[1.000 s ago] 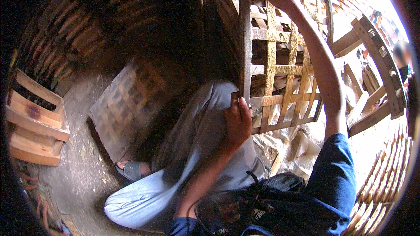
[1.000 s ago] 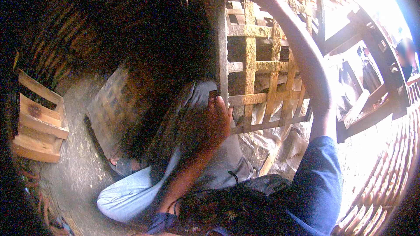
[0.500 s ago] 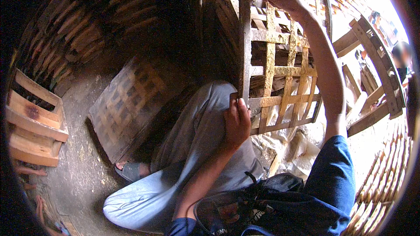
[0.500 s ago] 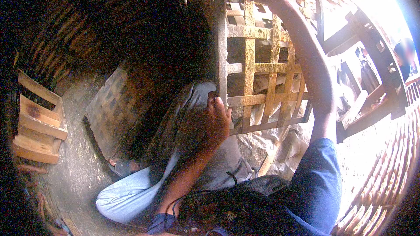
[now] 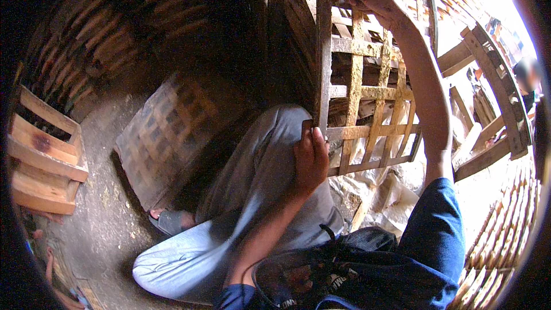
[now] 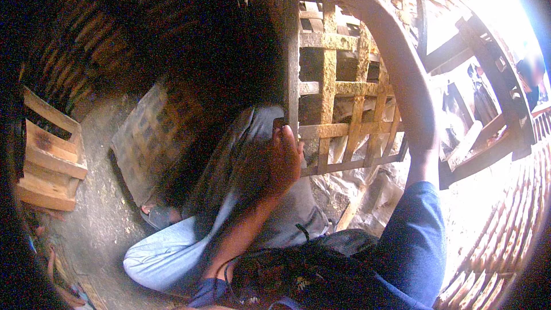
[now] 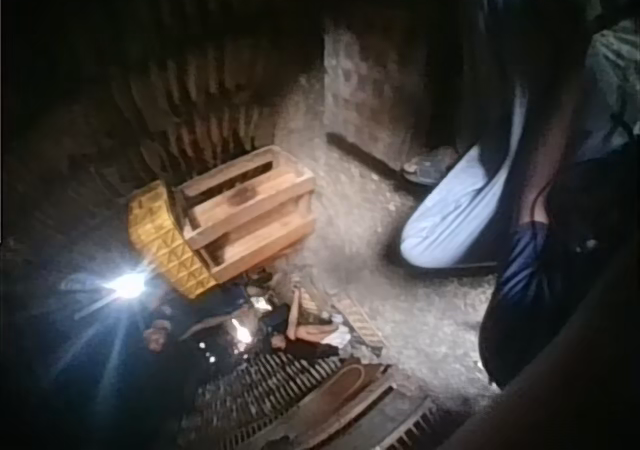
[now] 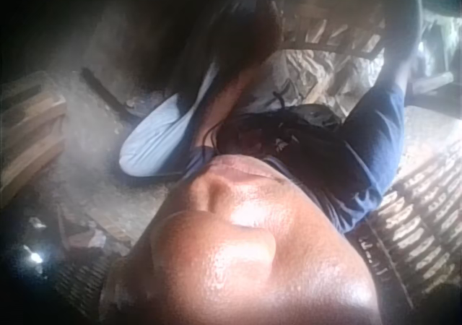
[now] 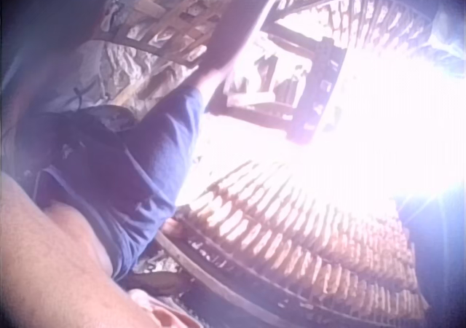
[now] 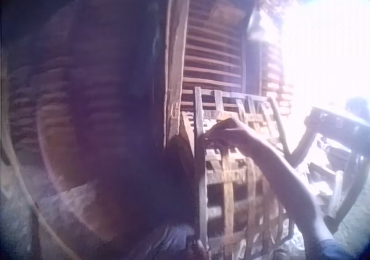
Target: The person sits on the floor and repeatedly picks up a rectangular wooden lattice frame, then uses a small metal tool to scrape or pry along the frame's joints and edges. The person turns the frame over and works on multiple sections before placing it back down and picking up another frame to repeat the process.
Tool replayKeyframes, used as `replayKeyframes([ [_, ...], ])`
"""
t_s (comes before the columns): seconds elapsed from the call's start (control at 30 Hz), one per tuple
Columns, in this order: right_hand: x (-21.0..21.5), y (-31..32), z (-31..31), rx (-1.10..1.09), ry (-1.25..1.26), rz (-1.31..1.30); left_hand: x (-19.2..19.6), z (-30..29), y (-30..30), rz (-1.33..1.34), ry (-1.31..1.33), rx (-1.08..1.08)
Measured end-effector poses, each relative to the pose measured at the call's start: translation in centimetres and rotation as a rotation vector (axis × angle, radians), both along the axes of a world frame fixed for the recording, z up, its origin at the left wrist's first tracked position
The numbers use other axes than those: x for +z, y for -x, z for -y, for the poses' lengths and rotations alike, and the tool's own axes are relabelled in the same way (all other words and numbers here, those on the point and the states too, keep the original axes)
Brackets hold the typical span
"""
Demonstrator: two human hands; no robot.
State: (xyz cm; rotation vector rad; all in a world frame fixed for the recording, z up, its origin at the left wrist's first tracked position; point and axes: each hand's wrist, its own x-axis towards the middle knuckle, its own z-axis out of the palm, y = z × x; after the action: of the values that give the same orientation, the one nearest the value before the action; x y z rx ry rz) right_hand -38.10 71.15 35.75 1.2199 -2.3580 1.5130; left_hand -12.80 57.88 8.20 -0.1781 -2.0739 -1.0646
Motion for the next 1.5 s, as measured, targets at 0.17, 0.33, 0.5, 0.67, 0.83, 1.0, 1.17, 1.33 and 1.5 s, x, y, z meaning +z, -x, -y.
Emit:
replayKeyframes([
  [0.17,-1.8,0.5,2.9,-0.112,0.089,-0.083,1.3,1.0,-0.6,-0.164,0.255,0.079],
  [0.33,-0.3,3.0,1.4,-0.349,-0.339,-0.522,1.0,0.8,0.0,-0.103,0.262,0.071],
  [0.5,0.5,-4.0,5.0,-0.499,-0.433,-0.731,1.2,1.2,-0.9,0.089,-0.047,0.032],
  [0.67,2.9,-5.5,4.6,-0.768,-0.444,-0.481,2.4,0.3,-0.6,0.126,-0.185,-0.049],
  [0.83,2.0,-6.6,4.1,-0.448,-0.291,-0.42,1.6,1.0,-0.9,0.071,-0.054,0.008],
  [1.0,-1.5,2.4,0.4,-0.165,-0.07,-0.495,0.9,0.5,-0.1,-0.156,0.165,0.156],
  [1.17,-1.4,-1.3,2.1,-0.368,-0.132,-0.371,0.6,0.5,-0.5,0.134,-0.082,-0.003],
  [1.33,-1.6,0.6,1.7,-0.349,-0.135,-0.485,1.1,0.8,0.3,-0.158,0.173,0.161],
  [1.5,-3.1,0.5,3.4,-0.223,-0.122,-0.606,0.7,0.9,-0.8,0.113,-0.109,0.041],
])
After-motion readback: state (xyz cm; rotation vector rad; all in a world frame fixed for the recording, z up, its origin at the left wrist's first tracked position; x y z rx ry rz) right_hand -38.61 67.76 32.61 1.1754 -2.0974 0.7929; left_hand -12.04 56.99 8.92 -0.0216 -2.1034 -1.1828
